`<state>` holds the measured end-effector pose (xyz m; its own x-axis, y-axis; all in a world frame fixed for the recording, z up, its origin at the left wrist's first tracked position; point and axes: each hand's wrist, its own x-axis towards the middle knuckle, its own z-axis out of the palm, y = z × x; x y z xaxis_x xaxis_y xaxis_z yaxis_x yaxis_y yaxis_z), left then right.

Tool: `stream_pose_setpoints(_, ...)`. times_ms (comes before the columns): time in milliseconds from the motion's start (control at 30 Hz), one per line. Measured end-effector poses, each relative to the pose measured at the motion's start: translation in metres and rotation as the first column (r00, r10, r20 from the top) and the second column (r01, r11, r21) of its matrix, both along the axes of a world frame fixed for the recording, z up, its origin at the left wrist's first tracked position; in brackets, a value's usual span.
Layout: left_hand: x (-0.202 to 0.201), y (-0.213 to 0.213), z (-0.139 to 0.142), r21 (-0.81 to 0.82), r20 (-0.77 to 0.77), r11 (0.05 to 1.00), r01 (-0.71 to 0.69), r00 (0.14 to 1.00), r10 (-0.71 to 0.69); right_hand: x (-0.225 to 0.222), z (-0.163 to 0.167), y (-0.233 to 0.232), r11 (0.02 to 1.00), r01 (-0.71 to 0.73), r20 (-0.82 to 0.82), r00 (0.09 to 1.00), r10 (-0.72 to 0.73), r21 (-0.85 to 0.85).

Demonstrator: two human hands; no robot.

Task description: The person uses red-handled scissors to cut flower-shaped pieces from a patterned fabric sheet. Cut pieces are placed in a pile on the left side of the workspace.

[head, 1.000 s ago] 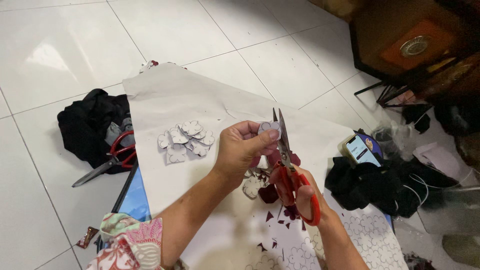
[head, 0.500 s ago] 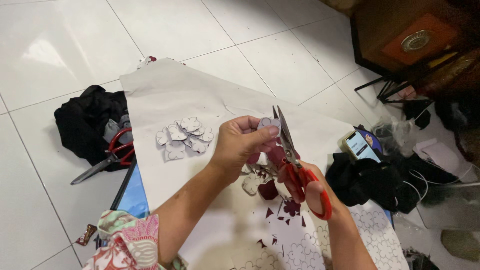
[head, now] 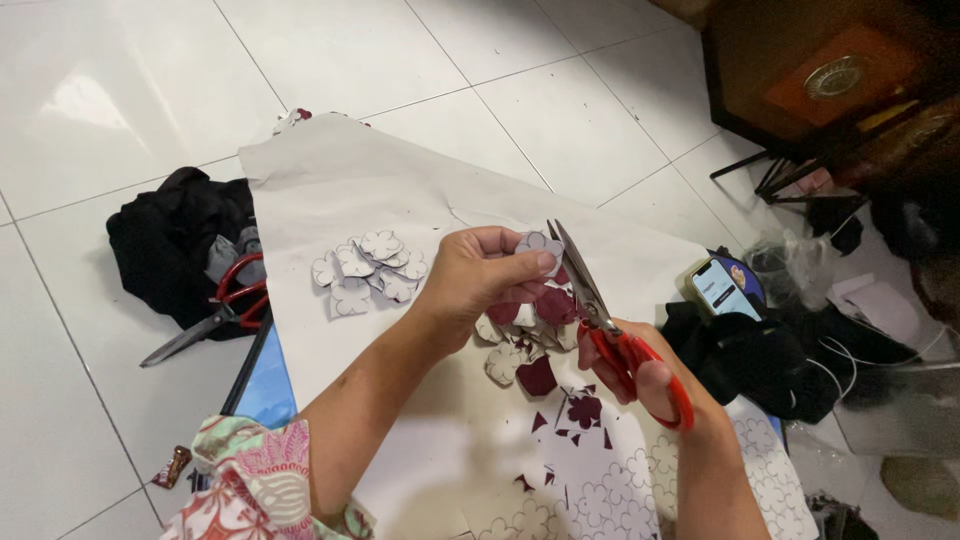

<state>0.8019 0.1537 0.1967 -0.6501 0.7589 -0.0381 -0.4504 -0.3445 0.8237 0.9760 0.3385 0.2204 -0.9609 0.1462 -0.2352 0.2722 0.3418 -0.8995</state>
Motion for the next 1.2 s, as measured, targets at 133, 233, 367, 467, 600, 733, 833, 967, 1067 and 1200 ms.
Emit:
stream_pose_setpoints(133,-0.0009,-0.0003,0.0027,0.001,-0.003,1.000,0.013,1.000,-0.013,0.0000,0.0029,0.0001,0.999,-0.022,0.012,1.000,0.021,0.026)
stream_pose_setpoints(233,-0.0016,-0.0007,0.0033,-0.025,-0.013,1.000,0.014,1.000,-0.014,0.0006,0.0048,0.0001,0.999,-0.036,0.009,0.999,0.035,0.020)
stream_pose_setpoints(367,-0.0029,-0.0005,0.0032,-0.032,-0.034,0.999,0.008,0.999,-0.009,0.0017,0.0075,0.0011,0.998,-0.055,0.002,0.999,0.055,-0.008)
stream_pose_setpoints(467,-0.0029,-0.0003,0.0023,-0.013,-0.040,1.000,0.003,0.999,-0.004,0.0006,0.0080,0.0012,0.997,-0.075,-0.006,0.997,0.075,-0.015)
stream_pose_setpoints(600,-0.0039,0.0004,0.0007,-0.029,-0.063,0.999,-0.020,0.998,0.018,-0.0002,0.0076,0.0012,0.995,-0.095,-0.006,0.996,0.095,-0.018)
stream_pose_setpoints(733,-0.0068,0.0005,0.0006,-0.020,-0.086,1.000,-0.012,0.996,0.010,-0.0020,0.0069,0.0019,0.996,-0.085,-0.007,0.996,0.084,-0.017)
stream_pose_setpoints(833,-0.0073,0.0008,0.0014,-0.025,-0.091,1.000,-0.008,0.996,0.006,-0.0035,0.0063,0.0013,0.998,-0.068,0.003,0.998,0.068,-0.008)
stream_pose_setpoints(967,-0.0068,0.0000,0.0031,-0.020,-0.085,1.000,-0.005,0.996,0.003,-0.0040,0.0057,-0.0010,0.995,-0.095,-0.020,0.995,0.094,-0.016)
stream_pose_setpoints(1067,-0.0060,-0.0013,0.0033,0.018,-0.076,1.000,-0.002,0.997,0.004,-0.0020,0.0028,-0.0039,0.997,-0.051,-0.059,0.997,0.047,-0.063)
stream_pose_setpoints(1200,-0.0061,-0.0014,0.0037,-0.026,-0.092,1.000,-0.015,0.996,0.013,-0.0021,-0.0007,-0.0017,0.994,-0.065,-0.049,0.997,0.061,-0.088)
